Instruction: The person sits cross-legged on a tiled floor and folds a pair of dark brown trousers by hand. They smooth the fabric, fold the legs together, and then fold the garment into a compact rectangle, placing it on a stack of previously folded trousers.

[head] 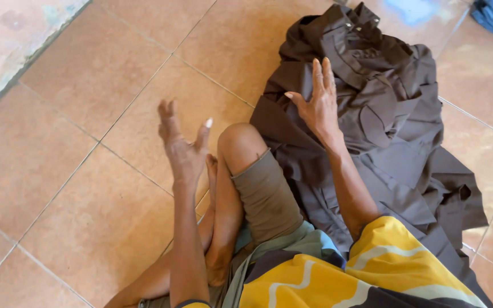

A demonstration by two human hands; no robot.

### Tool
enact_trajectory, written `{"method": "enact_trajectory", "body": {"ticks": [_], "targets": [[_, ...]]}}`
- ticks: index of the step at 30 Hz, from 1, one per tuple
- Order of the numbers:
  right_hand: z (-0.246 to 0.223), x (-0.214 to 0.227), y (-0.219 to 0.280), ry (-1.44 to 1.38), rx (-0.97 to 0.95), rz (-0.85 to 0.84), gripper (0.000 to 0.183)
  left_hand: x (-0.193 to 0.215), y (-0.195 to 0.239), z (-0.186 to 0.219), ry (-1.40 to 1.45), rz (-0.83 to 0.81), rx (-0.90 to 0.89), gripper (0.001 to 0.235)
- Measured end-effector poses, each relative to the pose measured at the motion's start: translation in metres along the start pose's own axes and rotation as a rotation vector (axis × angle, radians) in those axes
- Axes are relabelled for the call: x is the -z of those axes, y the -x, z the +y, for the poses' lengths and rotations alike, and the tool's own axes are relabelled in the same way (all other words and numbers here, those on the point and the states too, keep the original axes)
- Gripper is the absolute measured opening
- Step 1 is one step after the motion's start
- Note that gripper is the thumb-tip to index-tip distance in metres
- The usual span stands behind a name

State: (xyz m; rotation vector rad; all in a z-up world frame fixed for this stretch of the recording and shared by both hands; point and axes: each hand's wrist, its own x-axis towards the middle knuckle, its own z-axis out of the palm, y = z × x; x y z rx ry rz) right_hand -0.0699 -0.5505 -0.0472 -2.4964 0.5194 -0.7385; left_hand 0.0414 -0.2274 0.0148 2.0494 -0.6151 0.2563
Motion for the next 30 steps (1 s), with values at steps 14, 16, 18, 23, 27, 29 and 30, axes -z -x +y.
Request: {"method": "enact_trajectory", "body": {"ticks": [14,16,18,23,27,29,30], "targets": [[0.071,0.074,0.092,0.36,-0.589,-0.112,0.14,-0.241,0.036,0.072,0.002,-0.614,-0.22,0.089],[0.086,0.065,0.099,0.406,-0.565,-0.07,0.14,-0.254,0.045,0.074,0.012,-0.716,-0.193,0.09],[0.102,0.058,0.104,0.49,-0.557,-0.03,0.135,-0.264,0.051,0.073,0.084,-0.827,-0.084,0.097],[0.123,0.044,0.126,0.625,-0.405,0.163,0.107,-0.246,0.051,0.086,0.106,-0.875,0.002,0.104],[0.093,0.028,0.15,0.468,-0.33,0.177,0.067,-0.218,0.039,0.107,0.365,-0.895,0.319,0.108],[0.052,0.011,0.164,0.341,-0.339,0.097,0.062,-0.227,0.042,0.087,0.474,-0.838,0.374,0.105],[0.031,0.002,0.171,0.219,-0.346,0.018,0.057,-0.231,0.043,0.078,0.587,-0.779,0.428,0.102]]}}
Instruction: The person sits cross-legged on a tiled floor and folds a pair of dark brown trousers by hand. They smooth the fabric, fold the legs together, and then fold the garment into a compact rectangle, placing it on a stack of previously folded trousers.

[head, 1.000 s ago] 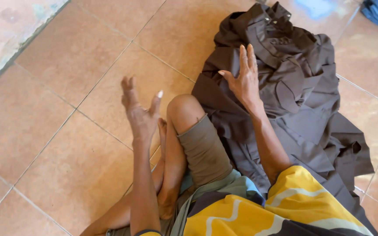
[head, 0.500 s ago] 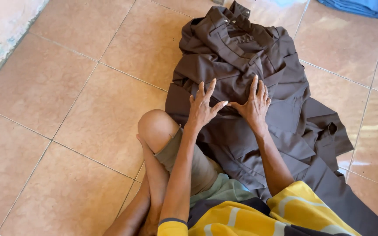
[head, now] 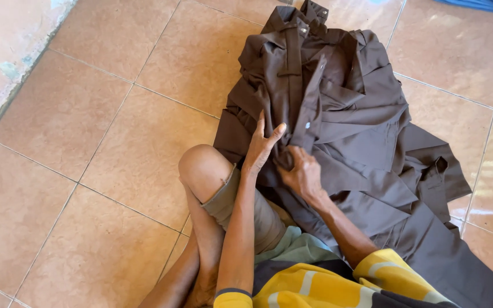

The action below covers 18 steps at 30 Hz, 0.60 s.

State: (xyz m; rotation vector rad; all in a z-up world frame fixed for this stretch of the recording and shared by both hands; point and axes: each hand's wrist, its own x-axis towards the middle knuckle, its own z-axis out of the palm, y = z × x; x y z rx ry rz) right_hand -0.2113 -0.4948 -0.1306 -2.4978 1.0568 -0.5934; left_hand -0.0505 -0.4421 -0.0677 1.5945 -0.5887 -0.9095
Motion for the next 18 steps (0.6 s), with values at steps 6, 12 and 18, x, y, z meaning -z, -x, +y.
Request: {"method": "enact_trajectory", "body": {"ticks": [6,12,18], "targets": [[-0.039,0.011,0.025,-0.318,0.248,-0.493,0.095,0.009,-0.017,-0.067,0.0,0.271,-0.105,0.089],[0.003,0.051,-0.028,-0.406,0.339,-0.115,0.063,0.049,0.025,-0.004,0.286,0.646,-0.174,0.057],[-0.05,0.073,-0.072,-0.022,0.352,-0.16,0.136,0.162,0.088,0.018,0.415,0.821,-0.363,0.044]]}}
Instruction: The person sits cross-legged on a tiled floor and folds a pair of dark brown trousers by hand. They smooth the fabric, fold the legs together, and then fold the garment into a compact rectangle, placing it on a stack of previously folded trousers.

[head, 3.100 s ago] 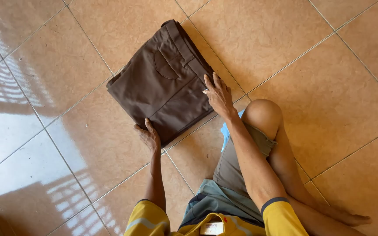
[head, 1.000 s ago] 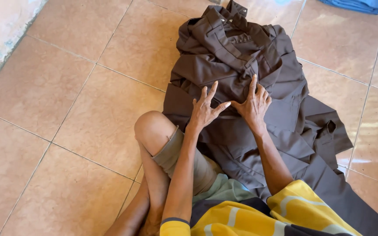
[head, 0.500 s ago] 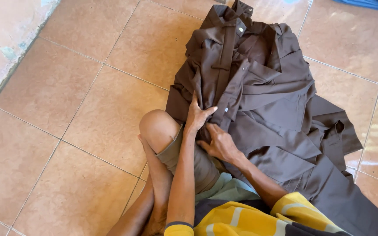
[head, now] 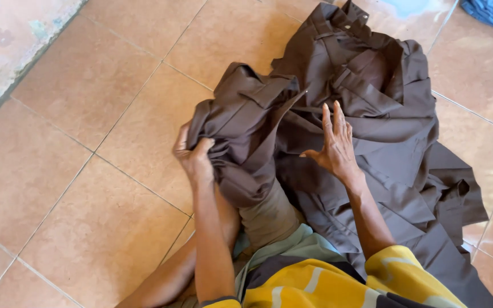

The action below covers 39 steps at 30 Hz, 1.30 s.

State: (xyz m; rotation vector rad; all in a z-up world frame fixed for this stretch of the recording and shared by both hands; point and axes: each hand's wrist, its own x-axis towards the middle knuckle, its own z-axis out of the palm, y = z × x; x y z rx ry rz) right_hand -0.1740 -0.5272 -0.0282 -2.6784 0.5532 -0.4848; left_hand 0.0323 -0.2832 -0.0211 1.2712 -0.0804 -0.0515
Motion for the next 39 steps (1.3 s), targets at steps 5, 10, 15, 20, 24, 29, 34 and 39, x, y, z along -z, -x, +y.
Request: {"method": "enact_trajectory", "body": {"ticks": [5,10,15,20,24,29,34,39], "targets": [[0.022,-0.099,-0.035,0.104,0.04,-0.316,0.146,0.129,0.003,0.022,-0.027,0.072,-0.114,0.034],[0.034,-0.198,-0.043,0.265,0.111,-0.276,0.097,0.198,0.044,-0.013,-0.074,0.195,-0.065,0.03],[0.027,-0.223,-0.07,-0.265,-0.1,-0.005,0.037,0.233,0.069,-0.078,0.061,0.281,-0.084,0.023],[-0.088,-0.182,-0.112,-0.767,0.098,0.158,0.014,0.23,0.056,-0.004,0.013,0.4,-0.254,0.022],[-0.147,-0.174,-0.128,-0.893,0.246,0.164,0.014,0.224,0.053,0.092,-0.017,0.415,-0.442,0.021],[-0.197,-0.186,-0.124,-0.922,0.301,0.057,0.03,0.261,0.063,0.175,0.027,0.389,-0.639,0.021],[-0.274,-0.189,-0.041,-0.948,0.364,-0.062,0.048,0.318,0.077,0.212,-0.018,0.497,-0.701,0.026],[-0.35,-0.184,0.063,-0.946,0.438,-0.208,0.073,0.363,0.056,0.187,-0.335,0.347,-0.48,0.057]]}}
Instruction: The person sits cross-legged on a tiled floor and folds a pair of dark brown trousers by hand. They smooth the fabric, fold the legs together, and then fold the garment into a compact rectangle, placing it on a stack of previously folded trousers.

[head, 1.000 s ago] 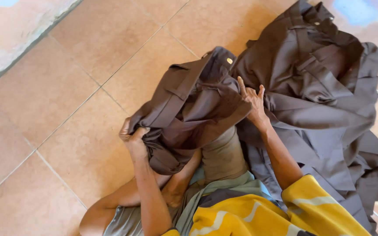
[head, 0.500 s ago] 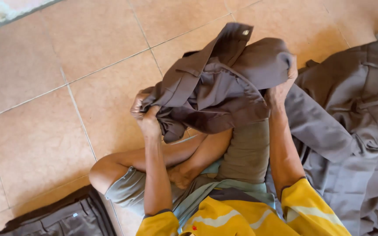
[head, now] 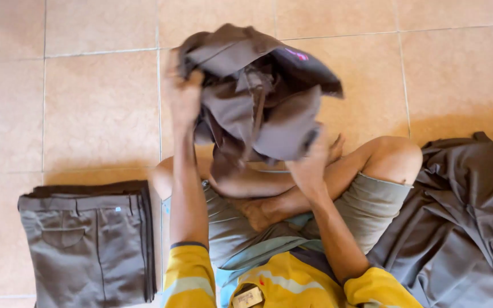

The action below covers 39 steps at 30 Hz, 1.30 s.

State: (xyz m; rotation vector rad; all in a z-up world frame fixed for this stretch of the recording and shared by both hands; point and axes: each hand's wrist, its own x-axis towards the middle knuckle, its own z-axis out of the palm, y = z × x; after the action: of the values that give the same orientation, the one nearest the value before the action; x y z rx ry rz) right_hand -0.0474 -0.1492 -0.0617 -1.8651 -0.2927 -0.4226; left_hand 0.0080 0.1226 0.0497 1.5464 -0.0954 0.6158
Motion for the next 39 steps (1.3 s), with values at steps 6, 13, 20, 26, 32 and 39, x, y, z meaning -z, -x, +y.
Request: {"method": "enact_trajectory", "body": {"ticks": [6,13,20,26,32,39], "targets": [[0.058,-0.026,0.044,0.774,-0.121,-1.329,0.09,0.011,0.075,-0.121,-0.928,0.204,0.481,0.09],[0.084,-0.064,-0.062,0.623,0.045,-0.543,0.049,-0.044,0.205,-0.216,-1.108,-0.327,0.523,0.072],[0.192,-0.116,-0.045,1.034,0.088,-0.775,0.072,-0.047,0.19,-0.177,-0.92,-0.277,0.113,0.082],[0.193,-0.1,-0.065,0.976,-0.367,-0.762,0.089,-0.074,0.23,-0.21,-1.109,-0.61,-0.046,0.055],[0.152,-0.041,-0.077,0.972,-0.617,-1.025,0.123,0.048,0.165,-0.22,-1.36,-0.339,-0.034,0.017],[0.013,-0.024,-0.056,0.609,-0.497,-1.358,0.074,0.175,0.119,-0.224,-1.673,-0.319,0.723,0.028]]}}
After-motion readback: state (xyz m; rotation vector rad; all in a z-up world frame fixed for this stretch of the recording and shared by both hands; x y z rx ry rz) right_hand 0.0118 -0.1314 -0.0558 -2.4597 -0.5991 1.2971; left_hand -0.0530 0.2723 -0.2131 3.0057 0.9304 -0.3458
